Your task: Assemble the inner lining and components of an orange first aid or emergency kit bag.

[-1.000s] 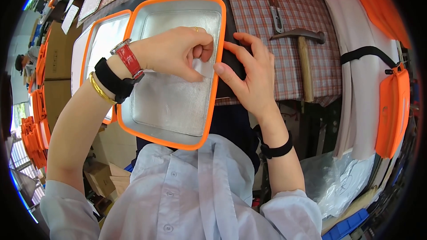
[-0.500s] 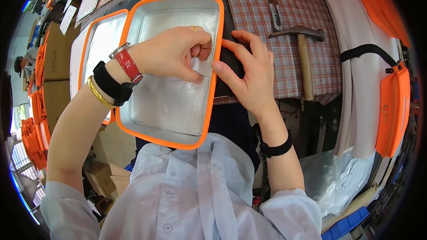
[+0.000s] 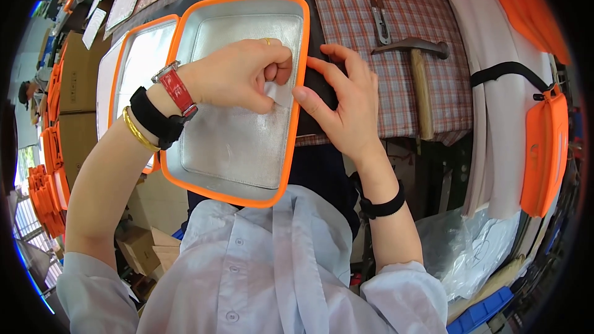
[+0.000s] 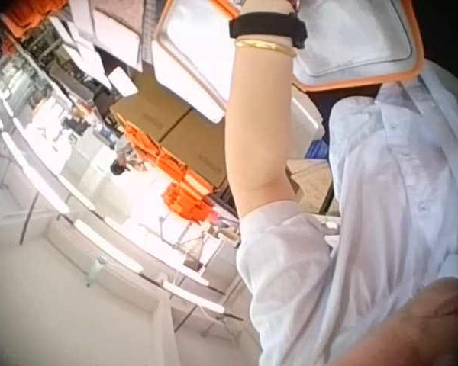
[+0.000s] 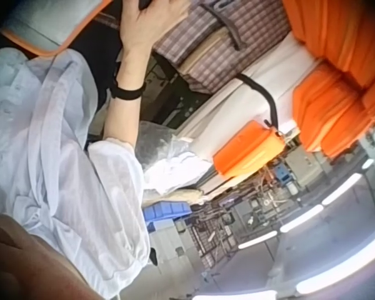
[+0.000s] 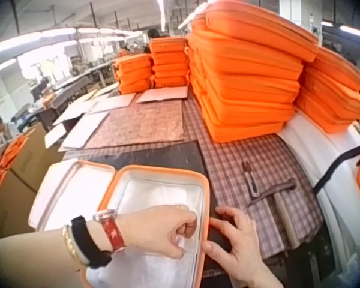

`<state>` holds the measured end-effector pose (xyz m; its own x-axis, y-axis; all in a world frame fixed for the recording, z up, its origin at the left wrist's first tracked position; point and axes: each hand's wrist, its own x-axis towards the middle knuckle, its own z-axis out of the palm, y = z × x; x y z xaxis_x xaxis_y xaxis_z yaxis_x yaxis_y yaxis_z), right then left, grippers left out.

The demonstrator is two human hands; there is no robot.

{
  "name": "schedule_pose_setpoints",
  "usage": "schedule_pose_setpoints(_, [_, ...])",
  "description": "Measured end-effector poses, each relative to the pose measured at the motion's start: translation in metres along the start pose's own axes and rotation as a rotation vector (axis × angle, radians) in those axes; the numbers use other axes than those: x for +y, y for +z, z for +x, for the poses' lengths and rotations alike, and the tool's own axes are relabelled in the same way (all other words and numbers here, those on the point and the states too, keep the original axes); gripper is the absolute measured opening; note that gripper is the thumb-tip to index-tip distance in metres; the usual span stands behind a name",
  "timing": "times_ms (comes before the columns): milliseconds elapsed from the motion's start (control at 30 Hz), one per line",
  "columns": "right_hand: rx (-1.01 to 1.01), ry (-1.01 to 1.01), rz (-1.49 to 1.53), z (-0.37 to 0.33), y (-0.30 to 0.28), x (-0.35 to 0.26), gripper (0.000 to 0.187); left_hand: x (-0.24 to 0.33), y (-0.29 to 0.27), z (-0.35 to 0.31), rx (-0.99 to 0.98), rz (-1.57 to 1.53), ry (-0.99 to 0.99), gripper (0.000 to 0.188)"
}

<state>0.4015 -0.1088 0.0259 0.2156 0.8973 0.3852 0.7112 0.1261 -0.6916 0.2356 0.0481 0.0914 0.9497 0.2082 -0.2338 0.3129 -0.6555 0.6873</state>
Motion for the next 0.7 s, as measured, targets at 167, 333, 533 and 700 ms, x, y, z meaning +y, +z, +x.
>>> schedule_pose_setpoints(167, [-0.004, 0.011, 0.015, -0.0005, -0.0007, -0.0005, 0.053, -0.0005, 0.0026, -0.0001, 0.011, -0.044, 0.011, 0.035])
schedule_pose_setpoints(333, [-0.008, 0.012, 0.000, -0.0006, 0.0001, -0.0001, 0.055, 0.0004, -0.0002, 0.0013, -0.012, 0.026, -0.002, 0.037])
schedule_pose_setpoints(533, [-0.009, 0.016, 0.004, -0.0007, -0.0008, -0.0005, 0.055, -0.0013, 0.0014, -0.0005, 0.019, 0.021, 0.052, 0.034])
schedule_pose_setpoints(700, [-0.012, 0.021, 0.020, -0.0003, 0.0004, 0.0006, 0.055, -0.0041, -0.0008, 0.0018, -0.018, -0.027, -0.002, 0.036])
